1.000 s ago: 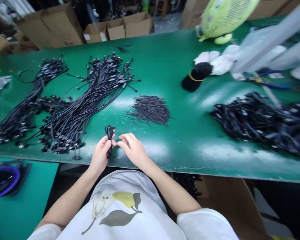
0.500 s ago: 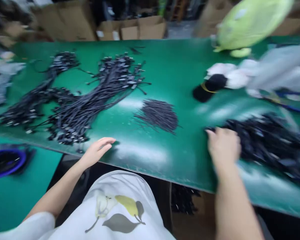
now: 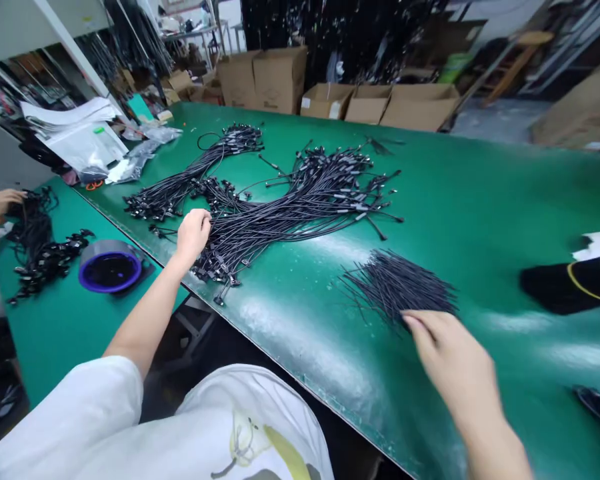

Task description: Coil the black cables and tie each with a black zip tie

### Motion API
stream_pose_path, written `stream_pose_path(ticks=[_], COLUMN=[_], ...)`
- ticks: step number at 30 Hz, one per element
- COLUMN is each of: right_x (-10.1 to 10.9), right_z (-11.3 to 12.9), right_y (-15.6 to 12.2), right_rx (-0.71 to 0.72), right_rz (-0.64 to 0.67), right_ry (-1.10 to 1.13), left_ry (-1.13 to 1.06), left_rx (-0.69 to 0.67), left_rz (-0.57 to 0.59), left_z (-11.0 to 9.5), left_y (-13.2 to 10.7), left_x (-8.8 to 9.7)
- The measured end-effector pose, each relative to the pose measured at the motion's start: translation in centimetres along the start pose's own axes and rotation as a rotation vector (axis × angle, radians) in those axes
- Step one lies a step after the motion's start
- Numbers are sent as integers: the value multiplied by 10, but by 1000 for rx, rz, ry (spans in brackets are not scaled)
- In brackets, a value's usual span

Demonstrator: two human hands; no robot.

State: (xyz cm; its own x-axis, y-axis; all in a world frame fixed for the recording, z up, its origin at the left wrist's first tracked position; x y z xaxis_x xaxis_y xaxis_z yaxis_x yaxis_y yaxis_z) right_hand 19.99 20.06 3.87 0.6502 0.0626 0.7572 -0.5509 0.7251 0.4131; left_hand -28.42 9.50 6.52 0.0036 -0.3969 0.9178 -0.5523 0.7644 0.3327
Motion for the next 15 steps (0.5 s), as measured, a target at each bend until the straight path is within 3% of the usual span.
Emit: stream_pose_path(ticks=[2,7,9,11,13,14,15], right_x=[-27,-87,-99,-105,-106,-104,-97], right_z=[20,99,130,155,169,171,168], right_y=[21,69,82,97,117,131,146], right_rx=[23,267,307,332,370,386,384], right_rz=[86,414,385,250,150,130,99], right_ry=[41,94,42,-3,-36,-49,-65], left_ry=[-4,-1,-72,-241,-474,-535,-569], left_rx=[-8,-7,-76,-235,-463,-533,-518], left_rz=[-4,94,68,83,230,294,293], left_z=[-3,-7,-24,-52,-78,-84,-84], left_y=[2,5,-10,-38,-74,-89,-99], left_x=[-2,3,17,37,58,70,81])
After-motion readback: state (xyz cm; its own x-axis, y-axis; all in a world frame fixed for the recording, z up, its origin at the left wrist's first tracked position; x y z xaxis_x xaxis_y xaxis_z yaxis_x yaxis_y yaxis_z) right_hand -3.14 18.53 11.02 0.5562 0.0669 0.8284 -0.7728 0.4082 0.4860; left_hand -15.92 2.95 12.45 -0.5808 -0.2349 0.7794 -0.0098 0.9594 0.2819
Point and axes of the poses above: each hand's wrist, its own y-axis towards the middle knuckle, its own x-axis out of the back of the hand, z = x × y, the point moved 3 cm from there along y, towards the middle knuckle, and after that the axes turned 6 degrees about y, right-handed, at the moved point
